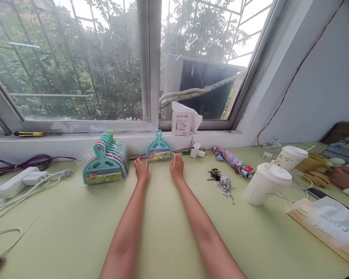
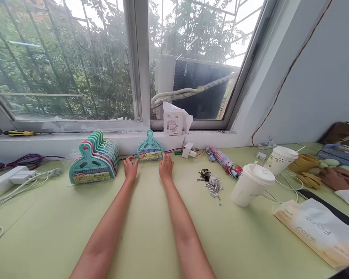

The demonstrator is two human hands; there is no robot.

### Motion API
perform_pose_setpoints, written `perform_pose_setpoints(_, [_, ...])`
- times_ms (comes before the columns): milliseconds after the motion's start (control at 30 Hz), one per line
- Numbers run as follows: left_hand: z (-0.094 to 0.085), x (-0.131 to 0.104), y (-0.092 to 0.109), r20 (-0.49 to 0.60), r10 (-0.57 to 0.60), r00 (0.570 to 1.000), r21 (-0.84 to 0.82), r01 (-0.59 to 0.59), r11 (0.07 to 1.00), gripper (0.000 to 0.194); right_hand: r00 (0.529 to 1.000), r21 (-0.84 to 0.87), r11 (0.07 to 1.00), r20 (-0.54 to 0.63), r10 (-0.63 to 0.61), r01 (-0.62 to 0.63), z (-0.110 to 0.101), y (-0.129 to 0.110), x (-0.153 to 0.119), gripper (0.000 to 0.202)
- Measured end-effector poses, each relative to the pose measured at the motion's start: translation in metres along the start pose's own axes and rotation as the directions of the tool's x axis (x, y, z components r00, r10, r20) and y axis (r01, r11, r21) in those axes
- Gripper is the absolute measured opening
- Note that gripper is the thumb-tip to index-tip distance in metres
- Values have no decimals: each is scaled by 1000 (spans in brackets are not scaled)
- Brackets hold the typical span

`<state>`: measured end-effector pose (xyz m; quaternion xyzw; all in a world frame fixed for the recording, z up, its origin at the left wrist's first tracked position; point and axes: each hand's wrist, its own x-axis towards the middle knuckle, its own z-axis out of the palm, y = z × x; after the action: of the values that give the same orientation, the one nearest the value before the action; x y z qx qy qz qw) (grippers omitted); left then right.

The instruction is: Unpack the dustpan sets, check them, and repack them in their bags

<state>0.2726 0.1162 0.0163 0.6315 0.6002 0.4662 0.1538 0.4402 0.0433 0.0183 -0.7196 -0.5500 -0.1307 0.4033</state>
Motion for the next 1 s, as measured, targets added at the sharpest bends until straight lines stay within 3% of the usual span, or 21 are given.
perform_pose_setpoints(100, [-13,-17,4,9,31,999,-82,-31,996,29,978,27,991,157,-134,132,-10,-10,-18,41])
perform_pose_setpoints(233, [-32,-43,9,51,74,996,-193,-63,979,51,914,198,957,306,-266,212,-23,-28,-47,34])
perform_pose_setpoints(333, [-46,-73,17,97,138,986,-231,-113,966,54,900,498,867,378,-218,1,-32,-44,-68,26])
perform_pose_setpoints(433, [-63,-115,35,180,267,947,-275,-212,938,47,872,732,594,479,-101,-334,-43,-58,-90,19])
perform_pose_setpoints(533, [-84,-160,57,260,340,904,-244,-279,929,41,815,790,304,575,-68,-532,-60,-69,-114,23])
perform_pose_setpoints(633, [-106,-192,71,306,317,898,-200,-265,943,41,770,775,125,631,-96,-620,-79,-76,-138,29])
perform_pose_setpoints(800, [-128,-214,62,357,355,864,-312,-248,917,40,756,757,8,653,-42,-653,-99,-85,-163,31])
perform_pose_setpoints(900, [-133,-219,52,359,359,861,-362,-226,904,39,744,744,-3,668,-26,-668,-104,-88,-168,36])
perform_pose_setpoints(1000, [-137,-223,49,356,368,859,-366,-234,901,39,725,729,12,683,-86,-685,-108,-89,-169,35])
